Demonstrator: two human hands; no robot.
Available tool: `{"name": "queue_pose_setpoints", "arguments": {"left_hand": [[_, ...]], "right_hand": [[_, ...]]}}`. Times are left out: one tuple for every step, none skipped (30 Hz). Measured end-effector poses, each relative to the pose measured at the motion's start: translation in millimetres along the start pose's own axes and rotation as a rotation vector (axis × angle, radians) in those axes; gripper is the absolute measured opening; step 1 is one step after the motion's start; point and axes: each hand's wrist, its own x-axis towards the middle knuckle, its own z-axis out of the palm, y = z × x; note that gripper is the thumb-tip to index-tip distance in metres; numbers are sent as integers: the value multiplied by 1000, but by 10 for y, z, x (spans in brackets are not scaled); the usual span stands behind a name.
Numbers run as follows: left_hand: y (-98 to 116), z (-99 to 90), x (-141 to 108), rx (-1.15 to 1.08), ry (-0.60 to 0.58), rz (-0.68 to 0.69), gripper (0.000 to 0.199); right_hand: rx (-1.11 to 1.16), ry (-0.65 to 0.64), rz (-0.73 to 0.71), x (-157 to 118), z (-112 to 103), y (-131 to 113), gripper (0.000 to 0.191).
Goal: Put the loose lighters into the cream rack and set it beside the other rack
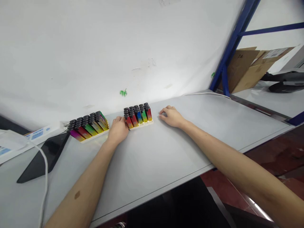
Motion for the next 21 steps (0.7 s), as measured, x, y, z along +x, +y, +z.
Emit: {"name": "queue_pose_setpoints", "arguments": {"left_hand": [[0,0,1,-1,0,0,31],[0,0,1,-1,0,0,31],[1,0,0,-2,0,0,31],[1,-1,-1,-2,-1,-2,31],[2,-1,-2,-3,-1,-4,31],[2,-1,-3,-5,-1,-5,31],[2,-1,-4,-8,-2,-5,31],[2,0,-5,-13,-3,-5,31],[1,0,-6,-19,-4,-5,30],[-1,1,-6,-27,-4,-6,30],[-2,1,-5,-36,-4,-7,30],[-2,1,-5,-46,-3,-8,30],[-1,1,-5,-59,-1,-9,30],[1,0,-5,-74,1,-10,29],[4,-1,-7,-91,5,-12,29],[9,-2,-9,-111,9,-14,28],[13,-3,-12,-135,14,-18,26],[16,-4,-14,-162,21,-23,25],[16,-3,-15,-192,28,-29,23],[11,-1,-13,-227,37,-38,21],[2,3,-7,-266,49,-51,20]], "right_hand": [[-3,1,-2,1,0,-1,33],[-6,2,-3,1,0,-2,33],[-8,3,-6,2,0,-4,33],[-9,3,-7,2,-1,-6,33],[-9,3,-9,2,-2,-8,34],[-10,3,-10,2,-3,-9,34],[-11,2,-9,2,-4,-9,34],[-12,2,-8,2,-4,-8,34],[-13,1,-7,2,-4,-6,34],[-13,1,-7,3,-2,-3,34],[-14,1,-10,4,0,0,34],[-14,1,-13,5,2,3,34],[-12,2,-16,6,6,6,34],[-9,3,-17,7,9,9,34],[-6,4,-16,8,12,10,34],[-4,5,-13,9,15,12,34],[-1,6,-9,9,17,13,34],[2,7,-6,9,18,14,35],[4,7,-5,8,18,15,35],[6,7,-5,8,18,15,35],[6,6,-6,7,17,16,35]]}}
